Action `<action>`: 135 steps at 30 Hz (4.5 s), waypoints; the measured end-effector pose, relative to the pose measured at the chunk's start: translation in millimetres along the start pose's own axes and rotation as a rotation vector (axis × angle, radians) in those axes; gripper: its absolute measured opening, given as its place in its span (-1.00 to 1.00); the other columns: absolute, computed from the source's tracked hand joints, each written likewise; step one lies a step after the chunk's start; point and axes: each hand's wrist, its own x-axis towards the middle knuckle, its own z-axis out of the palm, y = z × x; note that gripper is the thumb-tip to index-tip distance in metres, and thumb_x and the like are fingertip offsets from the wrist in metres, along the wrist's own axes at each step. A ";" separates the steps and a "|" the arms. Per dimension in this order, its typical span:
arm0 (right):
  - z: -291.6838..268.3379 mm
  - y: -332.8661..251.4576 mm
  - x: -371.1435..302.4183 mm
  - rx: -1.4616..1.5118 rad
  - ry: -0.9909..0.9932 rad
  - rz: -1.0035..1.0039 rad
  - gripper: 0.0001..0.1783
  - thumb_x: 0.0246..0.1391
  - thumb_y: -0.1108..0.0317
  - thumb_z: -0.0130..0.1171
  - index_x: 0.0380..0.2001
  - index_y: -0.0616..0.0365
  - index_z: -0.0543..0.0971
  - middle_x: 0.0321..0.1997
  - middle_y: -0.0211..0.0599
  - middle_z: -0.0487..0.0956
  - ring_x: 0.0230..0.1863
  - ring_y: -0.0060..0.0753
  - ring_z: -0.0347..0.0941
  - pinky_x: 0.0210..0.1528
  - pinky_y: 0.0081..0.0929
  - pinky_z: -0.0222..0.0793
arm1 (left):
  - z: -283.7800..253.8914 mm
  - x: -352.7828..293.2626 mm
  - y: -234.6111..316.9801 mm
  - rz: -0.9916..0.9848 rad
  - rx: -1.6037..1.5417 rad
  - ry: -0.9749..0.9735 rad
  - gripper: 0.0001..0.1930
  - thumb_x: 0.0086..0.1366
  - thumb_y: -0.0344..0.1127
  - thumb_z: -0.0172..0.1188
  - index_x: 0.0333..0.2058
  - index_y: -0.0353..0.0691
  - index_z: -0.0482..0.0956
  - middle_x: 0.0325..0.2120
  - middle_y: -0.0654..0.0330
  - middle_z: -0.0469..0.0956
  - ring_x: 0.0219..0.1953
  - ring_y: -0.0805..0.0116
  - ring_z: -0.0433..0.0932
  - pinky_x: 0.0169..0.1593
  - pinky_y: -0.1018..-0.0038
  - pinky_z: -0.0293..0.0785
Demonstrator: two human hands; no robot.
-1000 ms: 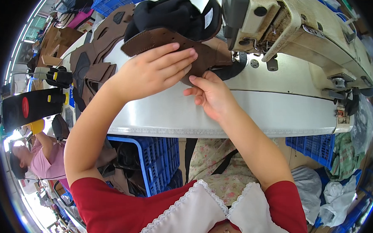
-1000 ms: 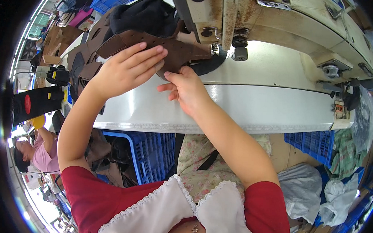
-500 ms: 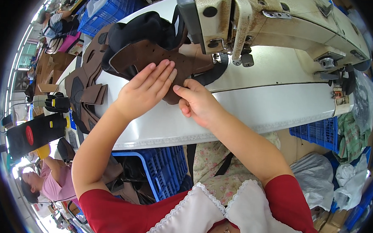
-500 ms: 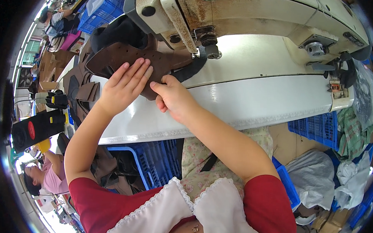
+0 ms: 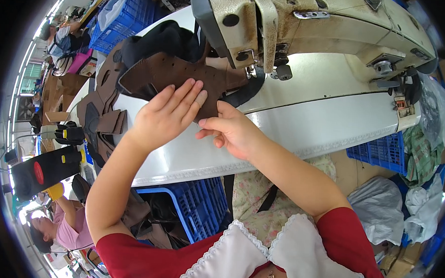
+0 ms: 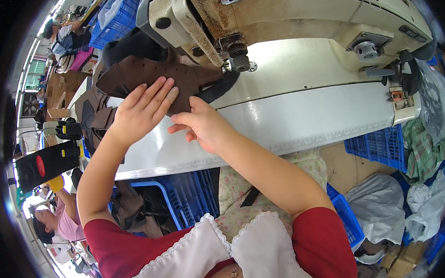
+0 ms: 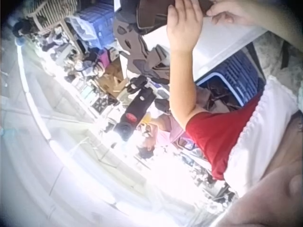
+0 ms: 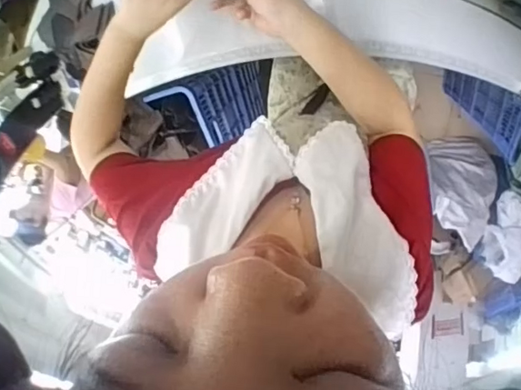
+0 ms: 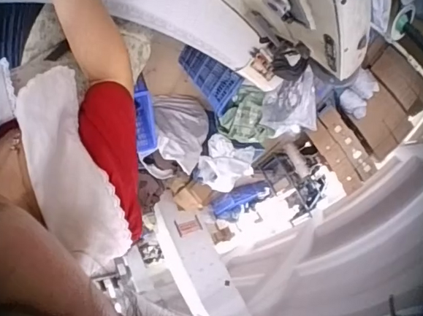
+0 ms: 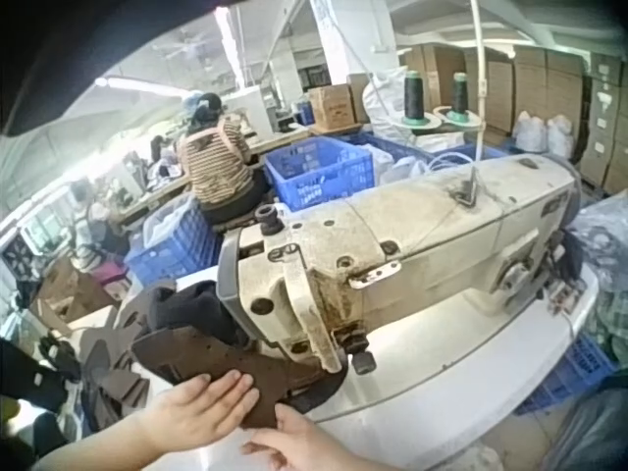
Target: Stitching leather shoe components together using an industrial sewing machine.
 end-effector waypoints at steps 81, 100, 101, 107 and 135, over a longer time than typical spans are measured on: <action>-31.1 -8.6 -6.6 -1.844 0.176 -0.980 -0.11 -0.31 0.28 0.42 0.20 0.28 0.39 0.34 -0.08 0.34 0.33 -0.07 0.24 0.34 -0.16 0.17 | -7.9 15.4 63.9 -0.217 -0.323 -0.074 -0.63 0.09 -0.33 0.10 -0.12 -0.30 0.61 -0.02 0.03 0.59 0.10 0.23 0.55 0.09 0.37 0.49; -37.2 -8.1 -6.4 -1.904 0.147 -0.970 -0.14 -0.30 0.27 0.45 0.17 0.25 0.42 0.35 -0.12 0.34 0.36 -0.09 0.22 0.37 -0.16 0.15 | 13.2 1.8 60.1 -0.329 -0.159 -0.117 -0.53 0.10 -0.32 0.09 0.03 -0.25 0.59 0.09 0.13 0.56 0.11 0.32 0.49 -0.02 0.41 0.37; -37.0 -8.3 -6.9 -1.884 0.136 -0.972 -0.16 -0.29 0.28 0.43 0.17 0.25 0.42 0.35 -0.12 0.33 0.37 -0.09 0.21 0.37 -0.16 0.14 | 13.3 2.2 59.5 -0.332 -0.200 -0.091 -0.52 0.08 -0.33 0.10 0.03 -0.24 0.59 0.07 0.14 0.57 0.08 0.34 0.51 -0.02 0.42 0.37; -33.2 -15.0 -23.7 -1.863 0.271 -0.920 -0.25 -0.28 0.24 0.41 0.08 0.26 0.47 0.22 -0.10 0.40 0.31 -0.05 0.24 0.37 -0.13 0.12 | 18.4 -1.8 57.7 -0.310 -0.304 -0.089 -0.54 0.14 -0.27 0.06 0.04 -0.10 0.60 0.05 0.08 0.58 0.17 0.29 0.45 0.10 0.46 0.36; -68.1 -40.9 -49.4 -1.847 0.210 -0.853 -0.28 -0.22 0.12 0.42 0.06 0.17 0.51 0.22 -0.21 0.45 0.35 -0.20 0.26 0.42 -0.09 0.03 | 3.9 7.5 75.6 -0.236 -0.181 -0.179 -0.46 0.06 -0.23 0.08 0.09 -0.10 0.56 0.05 0.09 0.57 0.10 0.29 0.46 0.11 0.42 0.37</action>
